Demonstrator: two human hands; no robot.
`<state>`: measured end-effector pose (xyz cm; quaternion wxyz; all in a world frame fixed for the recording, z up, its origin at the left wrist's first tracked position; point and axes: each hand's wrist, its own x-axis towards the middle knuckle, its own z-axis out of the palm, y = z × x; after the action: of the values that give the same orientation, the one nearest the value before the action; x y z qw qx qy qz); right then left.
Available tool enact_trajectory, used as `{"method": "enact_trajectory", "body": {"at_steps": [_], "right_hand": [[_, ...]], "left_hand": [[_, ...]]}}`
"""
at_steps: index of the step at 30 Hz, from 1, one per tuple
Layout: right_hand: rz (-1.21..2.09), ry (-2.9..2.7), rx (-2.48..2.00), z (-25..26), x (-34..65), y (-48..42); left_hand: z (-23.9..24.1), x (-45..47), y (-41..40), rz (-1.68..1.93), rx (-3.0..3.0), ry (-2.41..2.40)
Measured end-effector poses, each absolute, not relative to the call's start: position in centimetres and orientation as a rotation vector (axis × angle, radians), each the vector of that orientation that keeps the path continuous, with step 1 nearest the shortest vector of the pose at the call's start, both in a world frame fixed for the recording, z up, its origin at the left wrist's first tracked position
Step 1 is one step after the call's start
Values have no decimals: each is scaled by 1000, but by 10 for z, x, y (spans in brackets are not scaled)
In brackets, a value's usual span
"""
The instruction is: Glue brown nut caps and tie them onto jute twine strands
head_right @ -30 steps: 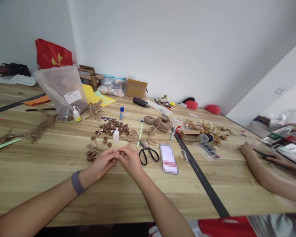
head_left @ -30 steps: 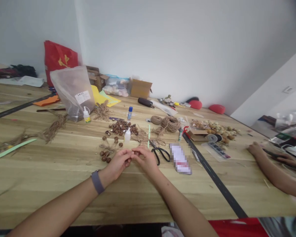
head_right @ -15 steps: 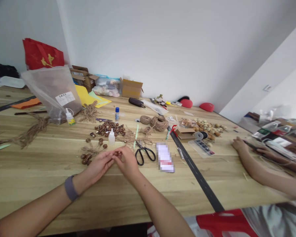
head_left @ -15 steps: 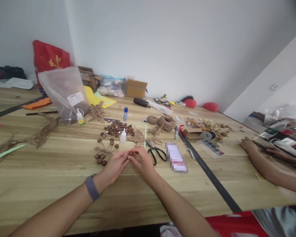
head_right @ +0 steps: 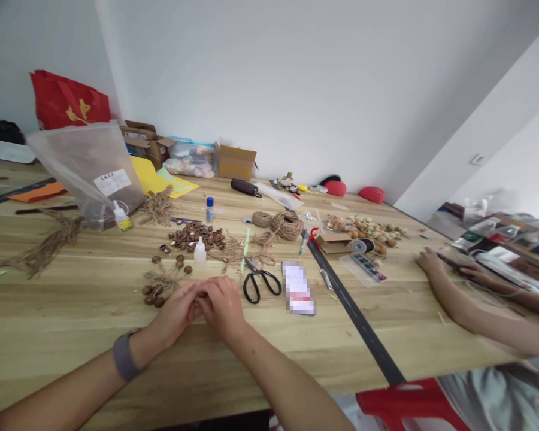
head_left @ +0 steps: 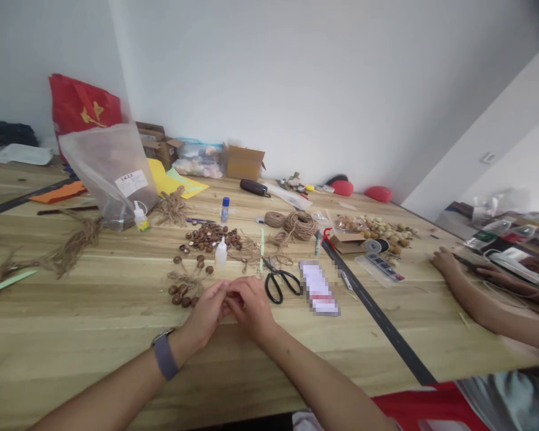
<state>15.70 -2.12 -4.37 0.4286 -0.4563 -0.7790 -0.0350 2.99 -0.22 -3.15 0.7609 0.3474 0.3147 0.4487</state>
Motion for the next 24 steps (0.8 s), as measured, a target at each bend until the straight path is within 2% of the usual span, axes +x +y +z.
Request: {"method": "enact_trajectory", "body": {"at_steps": [12, 24], "right_hand": [[-79, -1856, -1139, -45, 150, -23], [70, -1785, -1220, -43, 162, -15]], "left_hand": [[-38, 25, 2, 1005, 898, 747], [-34, 23, 4, 870, 692, 503]]}}
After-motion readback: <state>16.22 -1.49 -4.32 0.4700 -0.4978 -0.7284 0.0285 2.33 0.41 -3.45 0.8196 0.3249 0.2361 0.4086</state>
